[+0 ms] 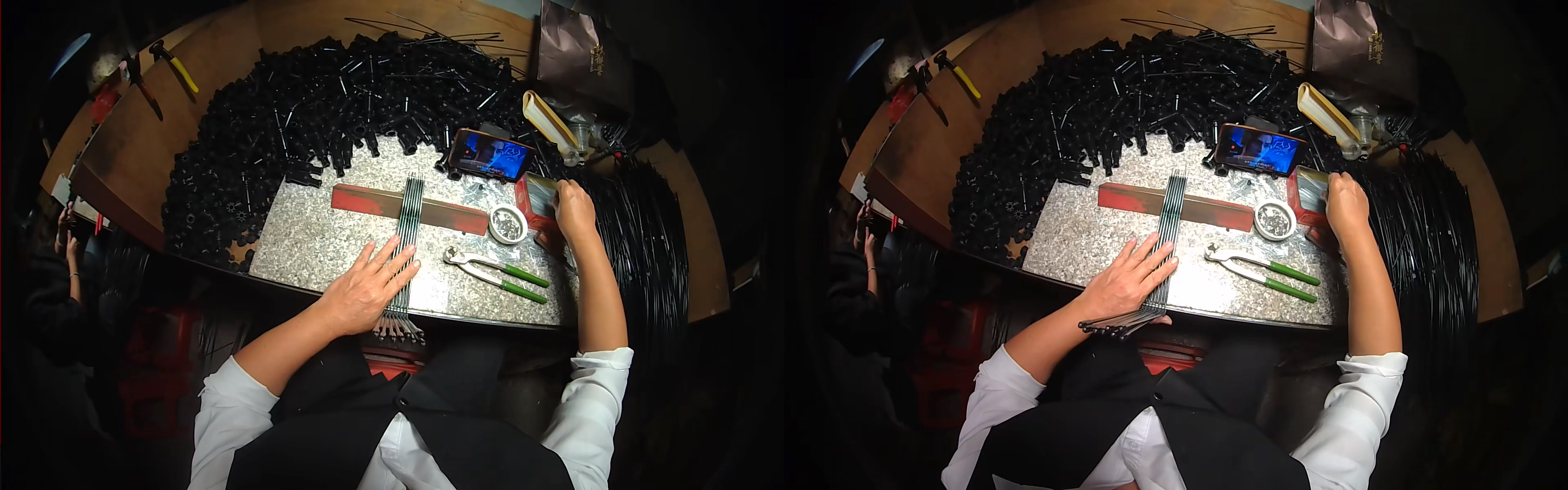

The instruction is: Manually assembling industrial brushes by gathering bristles and securing them into a base using various tools.

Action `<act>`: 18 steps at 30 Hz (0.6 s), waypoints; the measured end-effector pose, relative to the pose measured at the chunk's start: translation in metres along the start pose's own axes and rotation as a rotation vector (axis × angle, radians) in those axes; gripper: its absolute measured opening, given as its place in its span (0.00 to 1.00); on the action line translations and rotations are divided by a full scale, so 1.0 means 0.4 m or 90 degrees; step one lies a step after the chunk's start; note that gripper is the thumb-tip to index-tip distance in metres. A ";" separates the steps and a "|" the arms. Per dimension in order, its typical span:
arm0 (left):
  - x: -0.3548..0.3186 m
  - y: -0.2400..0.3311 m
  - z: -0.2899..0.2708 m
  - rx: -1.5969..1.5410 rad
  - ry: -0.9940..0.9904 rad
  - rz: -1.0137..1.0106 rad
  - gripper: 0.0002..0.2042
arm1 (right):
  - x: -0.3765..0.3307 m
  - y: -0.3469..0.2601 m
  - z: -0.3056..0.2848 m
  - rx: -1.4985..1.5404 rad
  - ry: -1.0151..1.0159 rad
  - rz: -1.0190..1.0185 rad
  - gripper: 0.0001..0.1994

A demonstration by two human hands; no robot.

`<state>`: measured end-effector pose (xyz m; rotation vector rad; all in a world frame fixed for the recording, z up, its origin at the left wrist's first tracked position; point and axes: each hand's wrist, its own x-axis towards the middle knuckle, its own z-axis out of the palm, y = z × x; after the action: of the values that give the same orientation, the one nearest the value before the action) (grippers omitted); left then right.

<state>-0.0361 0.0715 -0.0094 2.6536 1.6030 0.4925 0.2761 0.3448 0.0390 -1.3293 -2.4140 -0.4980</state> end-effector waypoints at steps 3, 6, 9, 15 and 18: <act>0.001 0.000 0.002 0.008 0.008 0.005 0.30 | 0.001 -0.009 -0.005 0.008 0.011 0.010 0.05; -0.002 -0.003 0.008 0.022 0.007 0.004 0.29 | 0.014 -0.103 -0.026 0.013 0.018 -0.037 0.04; 0.000 0.000 0.006 0.032 0.005 0.007 0.28 | 0.014 -0.203 -0.029 0.161 0.039 -0.103 0.07; -0.001 0.004 0.001 0.019 0.002 -0.001 0.29 | 0.014 -0.380 0.006 0.256 -0.031 -0.208 0.05; 0.003 0.002 0.006 0.040 0.002 0.011 0.29 | 0.020 -0.394 0.012 0.236 -0.031 -0.212 0.05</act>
<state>-0.0341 0.0727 -0.0113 2.7150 1.6253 0.4553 0.1368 0.2739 0.0164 -0.8009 -2.6162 -0.0859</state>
